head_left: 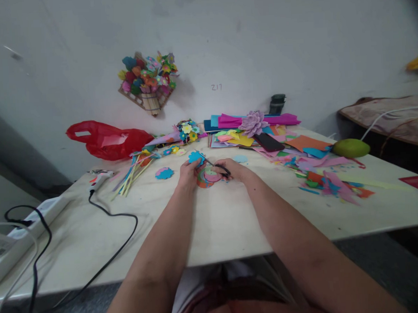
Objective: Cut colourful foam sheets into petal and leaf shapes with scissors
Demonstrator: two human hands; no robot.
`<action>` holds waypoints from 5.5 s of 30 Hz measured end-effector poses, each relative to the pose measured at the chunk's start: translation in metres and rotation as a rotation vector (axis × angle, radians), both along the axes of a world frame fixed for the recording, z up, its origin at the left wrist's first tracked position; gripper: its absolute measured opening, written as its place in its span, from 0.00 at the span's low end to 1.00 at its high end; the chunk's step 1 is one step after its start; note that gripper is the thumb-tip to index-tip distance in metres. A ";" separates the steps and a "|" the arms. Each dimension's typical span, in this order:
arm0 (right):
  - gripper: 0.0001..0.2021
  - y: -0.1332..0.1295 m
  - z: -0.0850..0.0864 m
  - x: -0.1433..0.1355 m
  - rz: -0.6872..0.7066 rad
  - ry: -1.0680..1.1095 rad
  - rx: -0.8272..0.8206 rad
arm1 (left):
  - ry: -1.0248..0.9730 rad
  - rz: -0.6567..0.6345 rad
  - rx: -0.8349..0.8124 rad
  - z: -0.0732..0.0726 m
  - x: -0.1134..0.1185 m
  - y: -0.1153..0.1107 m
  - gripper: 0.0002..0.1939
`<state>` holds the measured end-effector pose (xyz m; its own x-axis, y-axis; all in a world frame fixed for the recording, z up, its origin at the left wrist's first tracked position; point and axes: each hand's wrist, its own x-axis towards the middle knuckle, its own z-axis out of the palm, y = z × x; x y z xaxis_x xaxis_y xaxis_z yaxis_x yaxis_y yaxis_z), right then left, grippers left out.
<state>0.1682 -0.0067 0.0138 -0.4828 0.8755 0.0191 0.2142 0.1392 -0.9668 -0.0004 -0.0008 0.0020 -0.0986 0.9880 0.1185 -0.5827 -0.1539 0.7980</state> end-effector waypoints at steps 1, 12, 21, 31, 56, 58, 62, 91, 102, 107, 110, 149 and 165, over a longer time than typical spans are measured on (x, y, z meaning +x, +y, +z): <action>0.11 0.000 0.000 0.000 0.002 0.002 0.006 | 0.002 -0.001 0.002 0.000 0.000 0.000 0.12; 0.14 -0.001 0.000 0.002 0.023 -0.001 0.030 | 0.019 -0.030 -0.009 -0.001 0.000 0.001 0.10; 0.15 0.004 -0.004 0.004 0.028 -0.004 0.020 | 0.032 -0.035 -0.032 0.001 -0.001 -0.001 0.09; 0.14 0.001 -0.001 0.004 0.023 -0.002 0.001 | 0.017 -0.031 -0.048 0.005 0.000 -0.004 0.09; 0.13 0.001 -0.001 0.002 -0.027 0.010 0.003 | 0.046 -0.050 -0.047 0.002 -0.001 -0.001 0.08; 0.13 0.001 -0.001 0.002 -0.037 0.014 0.014 | 0.034 -0.050 -0.038 0.002 -0.001 -0.002 0.08; 0.14 0.001 -0.001 0.001 -0.068 0.017 0.033 | 0.043 -0.062 -0.039 0.002 0.000 -0.003 0.09; 0.14 0.002 -0.001 -0.006 -0.184 0.097 0.060 | 0.155 -0.041 -0.065 0.003 0.001 -0.006 0.10; 0.14 0.007 0.000 -0.001 -0.268 0.220 0.095 | 0.280 -0.108 -0.019 0.000 0.001 -0.005 0.13; 0.17 0.009 0.002 -0.002 -0.314 0.410 0.073 | 0.424 -0.218 0.004 0.001 0.002 -0.009 0.14; 0.16 0.009 0.003 -0.003 -0.308 0.464 0.070 | 0.464 -0.253 -0.002 0.003 0.003 -0.011 0.15; 0.15 -0.005 0.007 0.001 0.019 0.058 0.015 | 0.047 -0.067 0.010 0.002 -0.002 -0.001 0.12; 0.16 0.002 0.001 0.010 0.106 0.014 0.050 | 0.047 -0.139 -0.003 0.005 -0.009 -0.003 0.10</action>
<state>0.1782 -0.0043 0.0151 -0.5723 0.8172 0.0688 0.1819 0.2083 -0.9610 -0.0089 -0.0041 0.0066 0.0452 0.9921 0.1172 -0.5601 -0.0720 0.8253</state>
